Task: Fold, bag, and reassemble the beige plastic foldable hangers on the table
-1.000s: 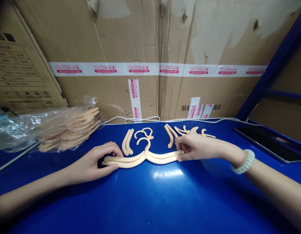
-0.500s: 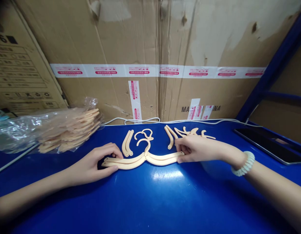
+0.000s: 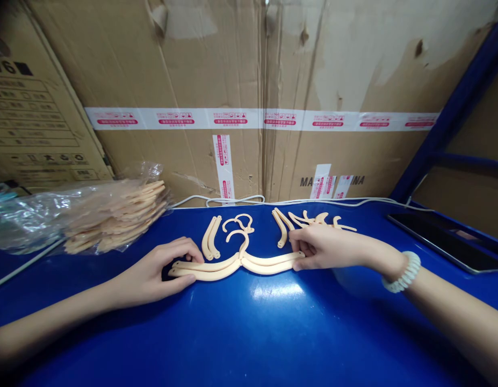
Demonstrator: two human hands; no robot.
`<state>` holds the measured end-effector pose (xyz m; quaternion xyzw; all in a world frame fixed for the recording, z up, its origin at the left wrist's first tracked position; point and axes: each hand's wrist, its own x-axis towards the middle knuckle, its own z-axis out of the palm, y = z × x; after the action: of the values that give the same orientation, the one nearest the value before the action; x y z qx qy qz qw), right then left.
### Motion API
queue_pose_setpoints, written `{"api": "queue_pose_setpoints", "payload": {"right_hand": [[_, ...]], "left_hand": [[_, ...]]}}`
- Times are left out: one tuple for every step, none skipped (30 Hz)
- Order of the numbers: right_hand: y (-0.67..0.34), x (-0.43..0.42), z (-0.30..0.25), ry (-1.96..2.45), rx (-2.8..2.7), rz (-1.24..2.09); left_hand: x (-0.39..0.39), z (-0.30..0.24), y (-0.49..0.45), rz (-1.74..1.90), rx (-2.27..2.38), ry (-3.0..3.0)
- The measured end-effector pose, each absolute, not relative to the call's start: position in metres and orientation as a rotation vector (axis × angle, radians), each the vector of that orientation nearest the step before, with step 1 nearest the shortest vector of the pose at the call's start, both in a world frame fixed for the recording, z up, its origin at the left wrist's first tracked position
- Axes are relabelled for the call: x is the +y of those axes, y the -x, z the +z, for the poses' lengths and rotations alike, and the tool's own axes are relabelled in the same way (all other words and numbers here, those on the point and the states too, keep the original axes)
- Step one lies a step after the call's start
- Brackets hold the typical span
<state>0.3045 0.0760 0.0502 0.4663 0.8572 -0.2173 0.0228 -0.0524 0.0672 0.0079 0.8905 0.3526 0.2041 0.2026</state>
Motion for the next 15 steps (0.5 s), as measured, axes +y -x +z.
{"api": "queue_pose_setpoints", "payload": {"right_hand": [[-0.3046,0.0760,0.0502,-1.446,2.653,-0.672],[-0.3049,0.0761,0.0501,-1.448,2.652,-0.671],[-0.3052,0.0761,0.0500,-1.449,2.650,-0.671],[-0.3055,0.0761,0.0499,-1.451,2.649,-0.673],[-0.3058,0.0760,0.0498,-1.453,2.647,-0.674],[-0.3060,0.0759,0.0497,-1.452,2.645,-0.675],[-0.3061,0.0758,0.0497,-1.450,2.645,-0.677],[-0.3061,0.0757,0.0497,-1.448,2.645,-0.676],[-0.3060,0.0756,0.0498,-1.447,2.644,-0.670],[-0.3059,0.0755,0.0499,-1.446,2.644,-0.664],[-0.3059,0.0754,0.0499,-1.445,2.643,-0.659],[-0.3059,0.0753,0.0500,-1.444,2.642,-0.657],[-0.3059,0.0752,0.0500,-1.444,2.642,-0.656],[-0.3061,0.0752,0.0499,-1.444,2.644,-0.652],[-0.3061,0.0751,0.0498,-1.446,2.646,-0.649]], "left_hand": [[0.0673,0.0076,0.0525,0.567,0.985,-2.488],[0.0673,0.0072,0.0527,0.567,0.988,-2.492],[0.0672,0.0067,0.0529,0.569,0.987,-2.494],[0.0671,0.0063,0.0531,0.575,0.985,-2.494],[0.0669,0.0059,0.0532,0.580,0.982,-2.491],[0.0667,0.0058,0.0532,0.586,0.980,-2.486],[0.0666,0.0058,0.0531,0.589,0.978,-2.481],[0.0665,0.0061,0.0528,0.589,0.976,-2.477],[0.0665,0.0066,0.0524,0.588,0.974,-2.475],[0.0666,0.0072,0.0520,0.586,0.973,-2.473],[0.0666,0.0078,0.0516,0.586,0.970,-2.472],[0.0667,0.0083,0.0514,0.585,0.969,-2.473],[0.0667,0.0087,0.0513,0.583,0.971,-2.475],[0.0666,0.0089,0.0514,0.581,0.976,-2.479],[0.0665,0.0090,0.0516,0.579,0.979,-2.482]]}}
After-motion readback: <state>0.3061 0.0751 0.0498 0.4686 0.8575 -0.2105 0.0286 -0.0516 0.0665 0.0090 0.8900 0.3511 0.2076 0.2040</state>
